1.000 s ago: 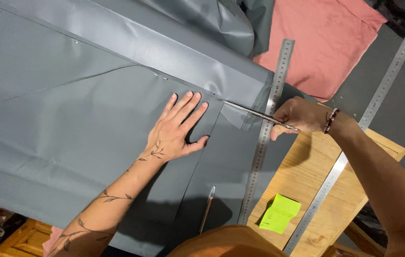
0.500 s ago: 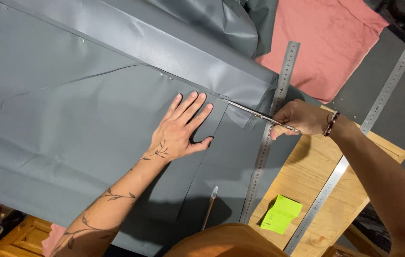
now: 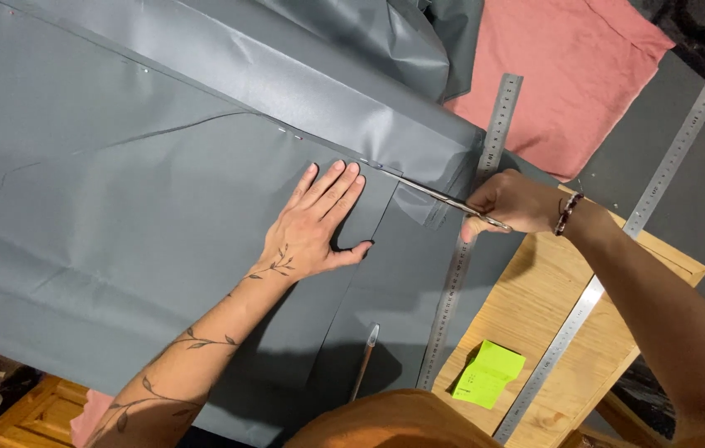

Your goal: The person uses shears to cut a large piece of gray fabric laid out on a wooden table, following a marked line. After cutting, the person removes the excess fabric piece and places a patterned fabric on top of the cut piece.

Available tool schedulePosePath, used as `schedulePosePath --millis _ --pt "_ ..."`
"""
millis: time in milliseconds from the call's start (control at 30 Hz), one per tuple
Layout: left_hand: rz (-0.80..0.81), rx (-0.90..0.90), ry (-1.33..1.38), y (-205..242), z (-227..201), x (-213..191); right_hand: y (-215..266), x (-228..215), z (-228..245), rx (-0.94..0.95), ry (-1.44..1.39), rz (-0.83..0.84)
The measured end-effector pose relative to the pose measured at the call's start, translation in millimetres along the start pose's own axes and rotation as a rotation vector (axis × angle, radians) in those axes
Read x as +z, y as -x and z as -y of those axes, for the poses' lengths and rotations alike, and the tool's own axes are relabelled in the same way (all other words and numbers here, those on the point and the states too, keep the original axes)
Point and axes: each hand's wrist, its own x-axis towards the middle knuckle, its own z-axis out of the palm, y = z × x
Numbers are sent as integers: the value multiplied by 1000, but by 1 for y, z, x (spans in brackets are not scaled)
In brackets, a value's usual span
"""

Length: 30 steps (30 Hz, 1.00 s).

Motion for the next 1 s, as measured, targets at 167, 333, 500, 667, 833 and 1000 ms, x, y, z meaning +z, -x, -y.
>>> schedulePosePath --millis 167,333,500,667,833,1000 --pt "0 3 10 -1 1 -1 -5 6 -17 3 -7 -4" --pt "-9 4 19 -1 1 -1 -5 4 -9 58 8 2" --pt "-19 11 20 -2 0 -1 -10 -1 2 30 82 -15" --pt "-16 7 32 -2 0 -1 -10 1 4 21 93 -14" --pt "-18 0 35 -1 0 -1 -18 4 -12 21 85 -13" --pt "-20 -3 40 -1 1 1 -16 3 -9 -11 8 7"
